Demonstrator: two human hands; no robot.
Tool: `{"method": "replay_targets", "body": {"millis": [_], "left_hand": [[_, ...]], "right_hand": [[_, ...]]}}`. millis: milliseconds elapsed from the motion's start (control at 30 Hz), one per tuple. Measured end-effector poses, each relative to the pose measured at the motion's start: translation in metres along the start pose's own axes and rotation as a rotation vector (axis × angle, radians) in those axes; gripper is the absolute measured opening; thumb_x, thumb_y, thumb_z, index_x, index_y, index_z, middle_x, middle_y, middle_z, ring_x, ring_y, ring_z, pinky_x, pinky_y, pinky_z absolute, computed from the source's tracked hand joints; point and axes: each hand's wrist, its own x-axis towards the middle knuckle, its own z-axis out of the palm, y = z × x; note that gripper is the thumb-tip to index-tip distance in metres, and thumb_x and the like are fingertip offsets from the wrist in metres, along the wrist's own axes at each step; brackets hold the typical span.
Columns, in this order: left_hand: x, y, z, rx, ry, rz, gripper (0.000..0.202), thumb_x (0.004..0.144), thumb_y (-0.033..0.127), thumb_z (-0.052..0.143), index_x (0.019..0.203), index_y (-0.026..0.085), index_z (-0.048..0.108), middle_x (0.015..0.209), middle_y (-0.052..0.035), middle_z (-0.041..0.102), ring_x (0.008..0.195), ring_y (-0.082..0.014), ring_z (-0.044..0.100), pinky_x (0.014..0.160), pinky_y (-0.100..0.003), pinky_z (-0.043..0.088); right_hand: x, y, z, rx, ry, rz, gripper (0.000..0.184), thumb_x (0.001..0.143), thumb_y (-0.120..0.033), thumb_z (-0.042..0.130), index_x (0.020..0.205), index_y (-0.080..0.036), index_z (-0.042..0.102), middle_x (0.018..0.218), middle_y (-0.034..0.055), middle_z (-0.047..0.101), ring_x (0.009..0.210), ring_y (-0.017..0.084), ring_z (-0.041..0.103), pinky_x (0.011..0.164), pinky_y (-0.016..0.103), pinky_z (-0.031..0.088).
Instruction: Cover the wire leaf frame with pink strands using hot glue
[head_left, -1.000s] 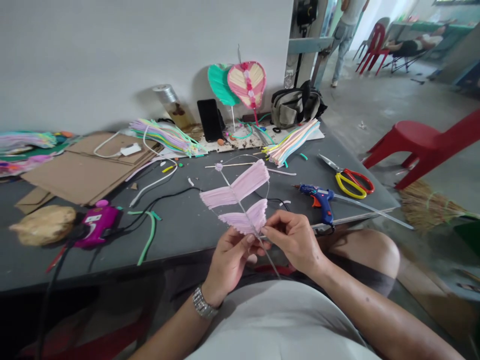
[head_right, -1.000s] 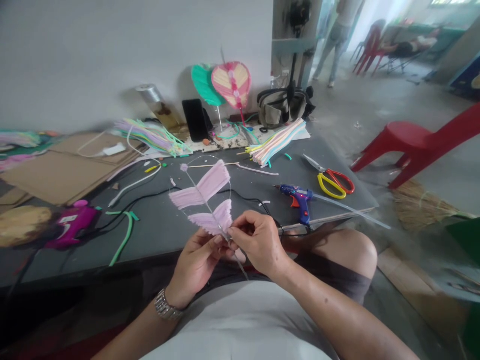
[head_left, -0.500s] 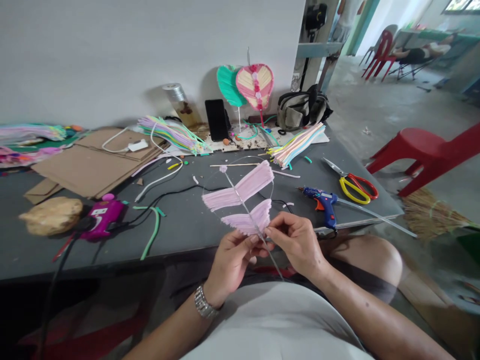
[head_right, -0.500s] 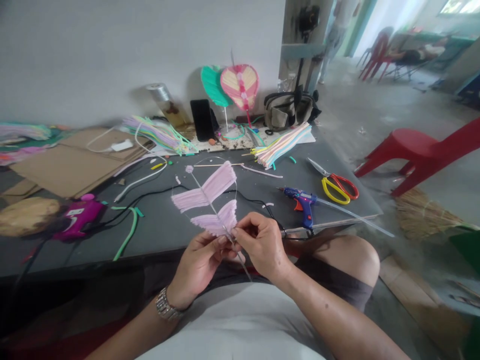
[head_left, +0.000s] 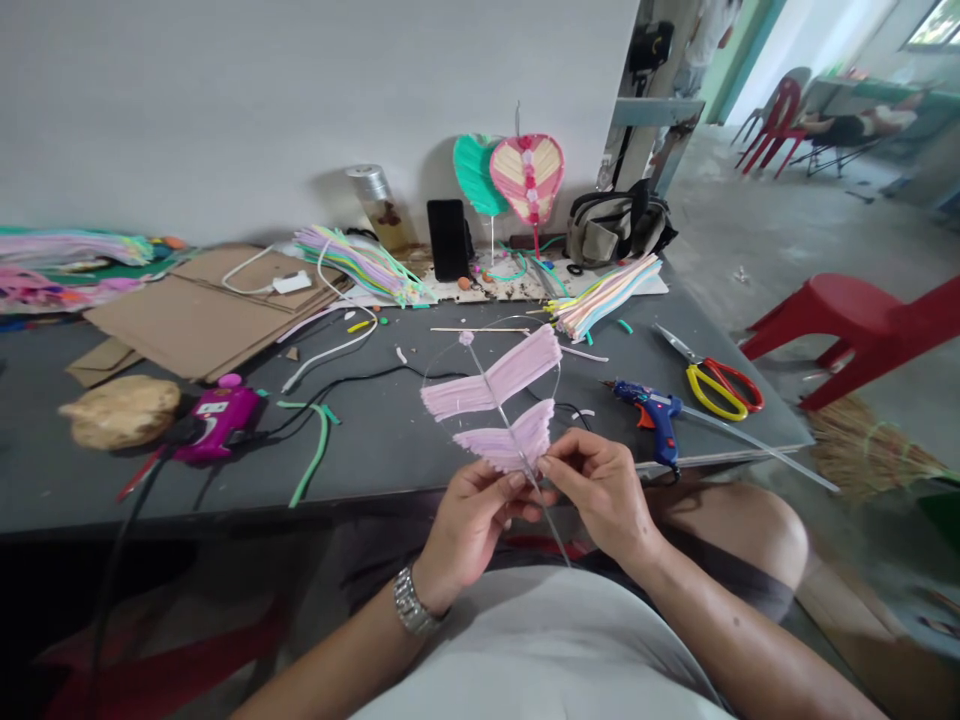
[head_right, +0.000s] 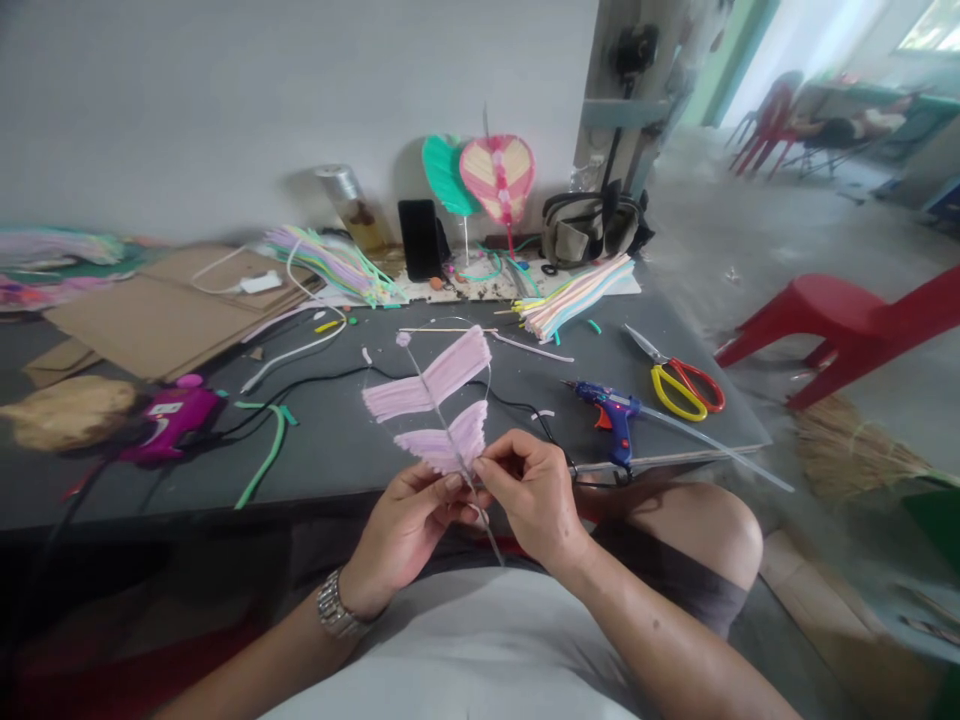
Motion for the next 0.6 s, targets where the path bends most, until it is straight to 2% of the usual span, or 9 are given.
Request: {"method": "replay_targets", "body": {"millis": [100, 233, 267, 367, 467, 600], "left_hand": [[-0.0006, 0.0002, 0.0004, -0.013, -0.012, -0.005, 0.033, 0.068, 0.035, 0.095, 0.084, 0.011, 0.080, 0.075, -0.0080, 0.077, 0.065, -0.0181, 0.073, 0.060, -0.026, 0.060], [-0.0006, -0.0003, 0.0001, -0.018, -0.028, -0.012, 0.035, 0.068, 0.036, 0.094, 0.087, 0.011, 0.079, 0.077, -0.0087, 0.077, 0.064, -0.0179, 0.073, 0.059, -0.025, 0.059], [-0.0006, -0.0003, 0.0001, -0.017, -0.031, -0.016, 0.035, 0.068, 0.036, 0.094, 0.087, 0.010, 0.080, 0.077, -0.0088, 0.077, 0.063, -0.0172, 0.072, 0.059, -0.025, 0.059], [-0.0012, 0.0010, 0.0014, -0.017, -0.039, -0.025, 0.036, 0.068, 0.036, 0.095, 0.087, 0.010, 0.080, 0.077, -0.0095, 0.077, 0.060, -0.0158, 0.071, 0.060, -0.026, 0.060], [-0.0025, 0.0036, 0.0038, -0.018, -0.042, -0.023, 0.036, 0.067, 0.037, 0.095, 0.086, 0.010, 0.080, 0.077, -0.0098, 0.077, 0.064, -0.0176, 0.072, 0.060, -0.025, 0.059], [-0.0038, 0.0061, 0.0058, -0.019, -0.062, -0.008, 0.035, 0.068, 0.037, 0.094, 0.086, 0.011, 0.079, 0.073, -0.0091, 0.076, 0.068, -0.0191, 0.074, 0.058, -0.024, 0.058]], "right_hand": [[0.0006, 0.0023, -0.0019, -0.006, 0.045, -0.011, 0.023, 0.073, -0.037, 0.082, 0.066, -0.020, 0.068, 0.064, -0.0005, 0.063, 0.053, 0.013, 0.057, 0.051, 0.025, 0.046], [0.0005, 0.0032, -0.0043, -0.024, 0.105, -0.069, 0.018, 0.069, -0.033, 0.085, 0.065, -0.020, 0.073, 0.089, 0.0061, 0.070, 0.081, 0.019, 0.064, 0.064, 0.026, 0.052], [0.0000, 0.0028, -0.0043, -0.002, 0.085, -0.048, 0.019, 0.070, -0.034, 0.085, 0.065, -0.020, 0.073, 0.090, 0.0065, 0.071, 0.081, 0.019, 0.065, 0.064, 0.026, 0.053], [-0.0024, 0.0016, -0.0022, 0.093, 0.038, 0.039, 0.025, 0.071, -0.037, 0.086, 0.065, -0.018, 0.070, 0.085, 0.0045, 0.072, 0.062, 0.013, 0.060, 0.056, 0.026, 0.050], [-0.0047, 0.0005, 0.0009, 0.143, 0.052, 0.071, 0.027, 0.069, -0.037, 0.088, 0.066, -0.018, 0.069, 0.086, 0.0031, 0.072, 0.051, 0.009, 0.056, 0.050, 0.025, 0.048], [-0.0061, -0.0005, 0.0026, 0.128, 0.059, 0.023, 0.026, 0.070, -0.037, 0.087, 0.065, -0.018, 0.070, 0.086, 0.0035, 0.071, 0.055, 0.010, 0.056, 0.050, 0.024, 0.050]]}}
